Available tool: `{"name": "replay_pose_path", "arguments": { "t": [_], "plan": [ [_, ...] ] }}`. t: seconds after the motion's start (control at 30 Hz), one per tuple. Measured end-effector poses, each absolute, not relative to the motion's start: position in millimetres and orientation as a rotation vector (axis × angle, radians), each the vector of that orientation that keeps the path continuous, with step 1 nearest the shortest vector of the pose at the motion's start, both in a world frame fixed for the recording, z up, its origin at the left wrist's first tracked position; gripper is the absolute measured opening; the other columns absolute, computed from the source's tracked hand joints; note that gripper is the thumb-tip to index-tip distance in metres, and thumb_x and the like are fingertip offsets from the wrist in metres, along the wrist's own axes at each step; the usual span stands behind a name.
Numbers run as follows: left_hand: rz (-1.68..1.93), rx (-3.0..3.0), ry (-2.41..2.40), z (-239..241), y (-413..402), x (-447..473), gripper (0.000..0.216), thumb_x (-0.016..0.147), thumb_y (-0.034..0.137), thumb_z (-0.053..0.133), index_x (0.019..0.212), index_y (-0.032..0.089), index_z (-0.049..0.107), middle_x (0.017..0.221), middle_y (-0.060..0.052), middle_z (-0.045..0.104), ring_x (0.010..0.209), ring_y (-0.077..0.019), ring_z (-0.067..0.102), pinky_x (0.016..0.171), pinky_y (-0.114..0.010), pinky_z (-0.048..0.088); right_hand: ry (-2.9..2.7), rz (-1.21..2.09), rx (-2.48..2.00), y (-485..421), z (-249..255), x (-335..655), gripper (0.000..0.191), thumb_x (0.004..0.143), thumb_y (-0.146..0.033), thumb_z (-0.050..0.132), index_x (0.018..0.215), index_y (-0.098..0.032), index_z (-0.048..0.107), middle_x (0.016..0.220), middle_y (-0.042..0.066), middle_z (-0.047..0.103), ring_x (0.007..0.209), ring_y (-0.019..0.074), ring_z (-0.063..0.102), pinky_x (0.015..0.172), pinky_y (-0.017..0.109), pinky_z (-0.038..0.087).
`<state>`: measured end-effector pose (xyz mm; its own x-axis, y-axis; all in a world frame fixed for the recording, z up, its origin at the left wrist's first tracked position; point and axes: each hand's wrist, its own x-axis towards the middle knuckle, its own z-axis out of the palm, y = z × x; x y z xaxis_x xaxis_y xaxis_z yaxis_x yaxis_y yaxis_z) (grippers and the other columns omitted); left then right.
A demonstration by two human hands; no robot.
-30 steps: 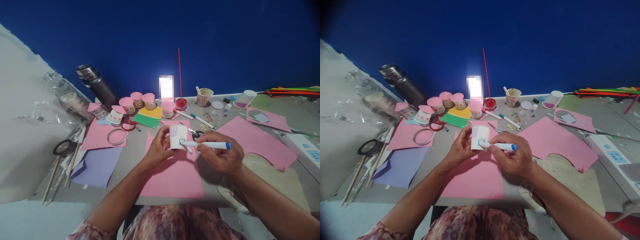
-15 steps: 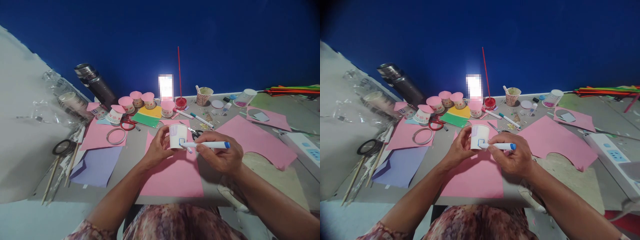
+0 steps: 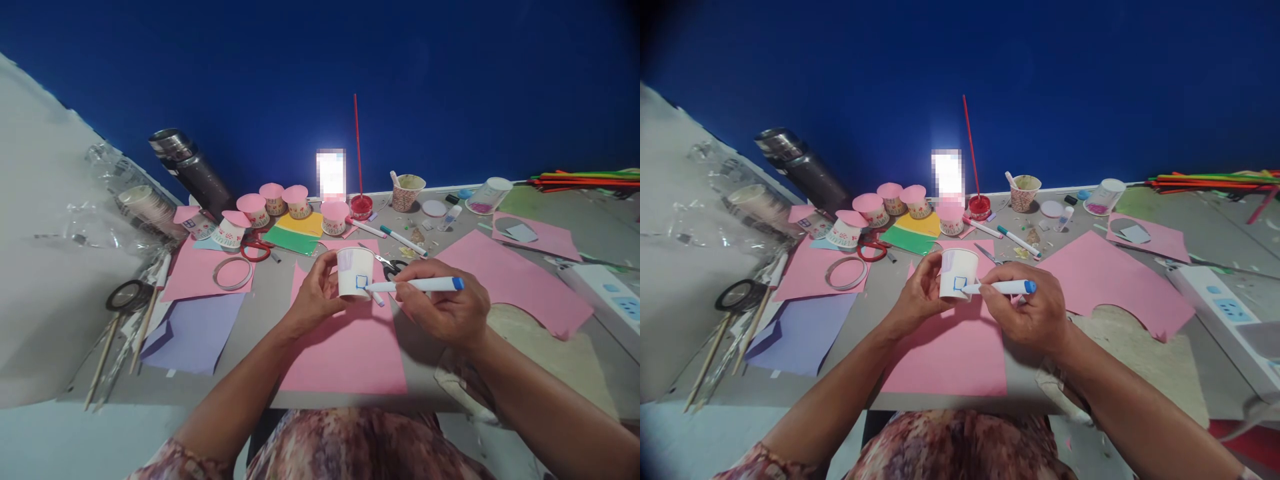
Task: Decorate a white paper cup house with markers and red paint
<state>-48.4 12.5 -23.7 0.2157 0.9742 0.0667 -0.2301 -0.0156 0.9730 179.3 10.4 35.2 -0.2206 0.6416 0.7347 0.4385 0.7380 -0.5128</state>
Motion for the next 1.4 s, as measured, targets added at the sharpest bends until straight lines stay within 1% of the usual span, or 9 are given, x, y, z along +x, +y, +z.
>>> {"name": "replay_pose_path", "arguments": {
  "t": [0.17, 0.27, 0.43, 0.6, 0.87, 1.1, 1.3, 1.4],
  "plan": [
    [1.18, 1.174, 0.882, -27.4, 13.3, -48.7, 0.08, 0.064, 0.027, 0.099, 0.131, 0.027, 0.056, 0.129, -0.007, 0.065, 0.123, -0.0279, 0.063, 0.106, -0.041, 0.05, -1.855, 0.24, -0.915, 9.9, 36.5, 179.5, 0.015, 0.091, -0.019, 0.065, 0.079, -0.024, 0.073, 0.067, 0.0, 0.078, 0.054, 0.0169, 0.071, 0.056, 0.026, 0.057],
    [1.194, 1.19, 0.876, -30.6, 14.2, -49.2, 0.081, 0.064, 0.026, 0.099, 0.132, 0.026, 0.056, 0.131, -0.007, 0.065, 0.124, -0.0279, 0.063, 0.106, -0.04, 0.05, -1.837, 0.237, -0.92, 9.4, 36.2, 179.2, 0.015, 0.091, -0.02, 0.065, 0.079, -0.024, 0.073, 0.067, 0.0, 0.078, 0.053, 0.0162, 0.071, 0.056, 0.026, 0.057],
    [1.2, 1.181, 0.854, -30.0, 14.2, -48.8, 0.079, 0.066, 0.025, 0.099, 0.133, 0.026, 0.056, 0.129, -0.007, 0.065, 0.121, -0.0256, 0.065, 0.104, -0.038, 0.053, -1.797, 0.238, -0.898, 9.0, 36.3, 178.8, 0.017, 0.091, -0.018, 0.064, 0.077, -0.024, 0.07, 0.064, -0.002, 0.076, 0.05, 0.0149, 0.069, 0.052, 0.025, 0.054],
    [1.178, 1.188, 0.868, -26.6, 12.0, -48.2, 0.077, 0.067, 0.027, 0.098, 0.132, 0.026, 0.056, 0.14, -0.009, 0.062, 0.13, -0.0292, 0.064, 0.109, -0.042, 0.053, -1.807, 0.239, -0.878, 9.1, 32.8, 178.4, 0.012, 0.091, -0.02, 0.067, 0.081, -0.024, 0.074, 0.068, 0.0, 0.078, 0.053, 0.0171, 0.071, 0.054, 0.027, 0.058],
    [1.188, 1.214, 0.886, -28.8, 11.3, -47.8, 0.079, 0.066, 0.028, 0.099, 0.133, 0.027, 0.057, 0.144, -0.01, 0.061, 0.138, -0.0324, 0.06, 0.116, -0.047, 0.05, -1.862, 0.248, -0.841, 10.5, 31.2, 177.3, 0.014, 0.091, -0.021, 0.067, 0.08, -0.023, 0.075, 0.07, 0.001, 0.079, 0.05, 0.0145, 0.068, 0.051, 0.024, 0.054],
    [1.181, 1.197, 0.887, -24.9, 10.8, -47.3, 0.076, 0.066, 0.023, 0.097, 0.13, 0.028, 0.056, 0.14, -0.008, 0.062, 0.134, -0.0297, 0.062, 0.113, -0.044, 0.051, -1.851, 0.241, -0.859, 10.9, 34.3, 177.8, 0.015, 0.09, -0.017, 0.066, 0.078, -0.023, 0.073, 0.068, 0.0, 0.078, 0.053, 0.0152, 0.07, 0.053, 0.024, 0.054],
    [1.164, 1.164, 0.9, -21.3, 9.8, -46.7, 0.076, 0.066, 0.023, 0.097, 0.13, 0.026, 0.056, 0.137, -0.009, 0.062, 0.131, -0.0291, 0.063, 0.108, -0.04, 0.053, -1.808, 0.237, -0.92, 10.4, 35.2, 178.6, 0.016, 0.091, -0.017, 0.066, 0.077, -0.023, 0.07, 0.065, -0.003, 0.076, 0.049, 0.0125, 0.066, 0.052, 0.023, 0.051],
    [1.163, 1.155, 0.891, -23.8, 10.3, -47.1, 0.077, 0.066, 0.022, 0.097, 0.13, 0.026, 0.055, 0.136, -0.008, 0.063, 0.129, -0.0284, 0.064, 0.105, -0.039, 0.054, -1.804, 0.219, -0.92, 10.4, 35.5, 178.2, 0.016, 0.09, -0.016, 0.066, 0.077, -0.023, 0.07, 0.065, -0.003, 0.076, 0.049, 0.0128, 0.066, 0.052, 0.024, 0.051]
  ]
}}
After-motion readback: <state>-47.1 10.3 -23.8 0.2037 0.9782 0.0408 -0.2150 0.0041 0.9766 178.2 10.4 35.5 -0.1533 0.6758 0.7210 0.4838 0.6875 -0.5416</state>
